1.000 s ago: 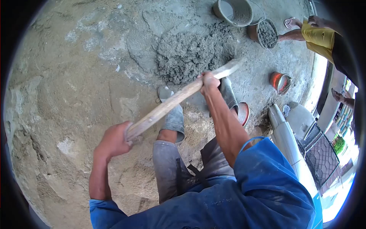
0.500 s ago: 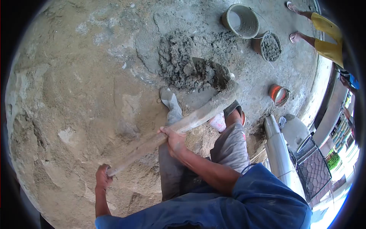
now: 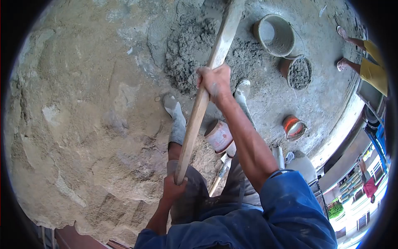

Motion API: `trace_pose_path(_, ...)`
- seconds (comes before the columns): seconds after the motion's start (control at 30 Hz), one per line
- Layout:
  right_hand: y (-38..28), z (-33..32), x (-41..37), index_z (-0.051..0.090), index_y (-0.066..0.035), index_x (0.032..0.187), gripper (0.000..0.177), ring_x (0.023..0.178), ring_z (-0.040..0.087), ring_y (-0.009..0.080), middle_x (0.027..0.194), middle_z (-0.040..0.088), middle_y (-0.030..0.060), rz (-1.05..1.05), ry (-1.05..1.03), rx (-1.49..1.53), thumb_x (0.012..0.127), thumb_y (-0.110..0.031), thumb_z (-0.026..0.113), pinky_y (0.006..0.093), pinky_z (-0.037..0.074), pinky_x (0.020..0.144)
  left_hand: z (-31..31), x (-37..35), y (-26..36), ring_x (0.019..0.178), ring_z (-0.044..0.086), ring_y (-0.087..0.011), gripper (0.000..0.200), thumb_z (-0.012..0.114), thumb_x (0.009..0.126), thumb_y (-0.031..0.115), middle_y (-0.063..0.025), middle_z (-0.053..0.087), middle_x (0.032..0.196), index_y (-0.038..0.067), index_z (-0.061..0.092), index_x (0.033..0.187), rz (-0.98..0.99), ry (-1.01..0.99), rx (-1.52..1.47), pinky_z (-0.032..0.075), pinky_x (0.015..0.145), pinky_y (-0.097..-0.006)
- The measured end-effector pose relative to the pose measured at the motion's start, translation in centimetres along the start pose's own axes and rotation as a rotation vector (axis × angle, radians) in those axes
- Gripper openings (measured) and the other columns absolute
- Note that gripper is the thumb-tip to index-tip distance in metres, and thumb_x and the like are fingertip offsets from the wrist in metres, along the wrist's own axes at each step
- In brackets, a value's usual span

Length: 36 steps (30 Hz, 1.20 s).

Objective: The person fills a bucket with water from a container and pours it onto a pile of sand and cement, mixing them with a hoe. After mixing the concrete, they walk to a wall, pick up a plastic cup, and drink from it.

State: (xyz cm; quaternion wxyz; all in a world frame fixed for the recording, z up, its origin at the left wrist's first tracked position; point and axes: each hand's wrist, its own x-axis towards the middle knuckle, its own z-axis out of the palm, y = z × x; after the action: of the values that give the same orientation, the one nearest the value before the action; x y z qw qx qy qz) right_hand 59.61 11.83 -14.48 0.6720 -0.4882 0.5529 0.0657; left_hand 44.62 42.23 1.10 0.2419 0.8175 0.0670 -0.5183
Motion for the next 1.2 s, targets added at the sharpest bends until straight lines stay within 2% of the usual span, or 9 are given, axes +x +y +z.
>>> trace_pose_path(0.13,0.1,-2.2,5.1,0.062,0.008,0.065,0.017,0.042,0.059,0.0193,0.055,0.061,0.0122,0.007,-0.014,-0.244,0.076,-0.005,0.063,0.0333,0.049,0.043,8.2,3.8,2.0,0.071,0.067,-0.0256,0.031,0.072,0.074,0.017,-0.0186,0.066,0.077,-0.001,0.063,0.098,-0.117,-0.124,-0.244,0.051,0.066,-0.0372)
trace_pose_path(0.3,12.3,-1.5,-1.7,0.060,0.002,0.059,0.016,0.043,0.059,0.0195,0.054,0.061,0.0118,0.197,-0.013,-0.427,0.072,-0.007,0.062,0.0333,0.049,0.043,12.0,-7.9,-2.6,0.075,0.063,-0.0156,0.027,0.068,0.075,0.013,-0.0126,0.066,0.078,-0.003,0.063,0.096,-0.232,-0.160,-0.407,0.050,0.067,-0.0347)
trace_pose_path(0.5,0.8,1.7,1.0,0.060,-0.001,0.057,0.020,0.037,0.054,0.0146,0.049,0.058,0.0081,-0.047,-0.151,-0.422,0.076,-0.008,0.064,0.0291,0.047,0.038,13.1,0.7,-2.6,0.071,0.064,-0.0187,0.021,0.066,0.077,0.011,-0.0134,0.065,0.076,-0.001,0.063,0.094,-0.109,-0.070,-0.428,0.051,0.065,-0.0342)
trace_pose_path(0.57,-2.8,4.1,4.6,0.061,0.005,0.063,0.015,0.046,0.061,0.0204,0.057,0.062,0.0136,-0.016,-0.126,-0.445,0.076,-0.004,0.061,0.0349,0.054,0.048,10.1,6.5,1.6,0.063,0.062,-0.0180,0.017,0.067,0.077,0.010,-0.0131,0.063,0.072,0.000,0.060,0.089,-0.095,-0.045,-0.462,0.049,0.058,-0.0331)
trace_pose_path(0.7,10.1,1.0,6.6,0.063,0.010,0.067,0.018,0.054,0.066,0.0278,0.061,0.063,0.0193,0.033,-0.149,-0.666,0.074,-0.006,0.061,0.0373,0.055,0.057,14.2,-2.7,1.4,0.061,0.057,-0.0133,0.020,0.069,0.074,0.012,-0.0059,0.058,0.068,0.000,0.058,0.085,-0.166,-0.237,-0.620,0.047,0.055,-0.0334)
trace_pose_path(0.9,5.6,-4.6,-2.1,0.057,0.005,0.073,0.011,0.039,0.054,0.0179,0.054,0.056,0.0078,0.227,-0.142,-0.259,0.079,-0.003,0.060,0.0311,0.048,0.037,13.7,-7.5,0.6,0.073,0.067,-0.0226,0.028,0.071,0.072,0.019,-0.0150,0.066,0.074,0.000,0.062,0.091,-0.121,-0.236,-0.391,0.052,0.066,-0.0381)
trace_pose_path(1.0,1.1,-6.3,5.1,0.059,0.008,0.075,0.014,0.042,0.056,0.0185,0.054,0.057,0.0120,0.102,-0.102,-0.051,0.079,-0.005,0.063,0.0354,0.049,0.038,12.6,1.6,1.1,0.078,0.065,-0.0399,0.034,0.073,0.068,0.017,-0.0208,0.065,0.080,0.002,0.060,0.095,0.089,-0.015,-0.073,0.051,0.067,-0.0466)
trace_pose_path(1.1,-2.6,-4.8,12.3,0.056,0.000,0.071,0.015,0.045,0.056,0.0210,0.056,0.056,0.0108,0.014,0.047,0.024,0.083,-0.007,0.061,0.0362,0.050,0.044,6.6,11.5,6.6,0.082,0.062,-0.0410,0.041,0.070,0.063,0.008,-0.0188,0.063,0.090,0.003,0.055,0.101,0.235,0.205,0.192,0.050,0.071,-0.0472)
trace_pose_path(1.2,0.6,-2.5,15.5,0.054,0.001,0.069,0.014,0.044,0.055,0.0217,0.054,0.054,0.0105,0.186,0.151,-0.058,0.079,-0.006,0.060,0.0354,0.050,0.044,0.6,10.3,10.1,0.084,0.063,-0.0403,0.043,0.070,0.063,0.008,-0.0197,0.062,0.093,0.002,0.054,0.103,0.192,0.116,0.410,0.050,0.073,-0.0476)
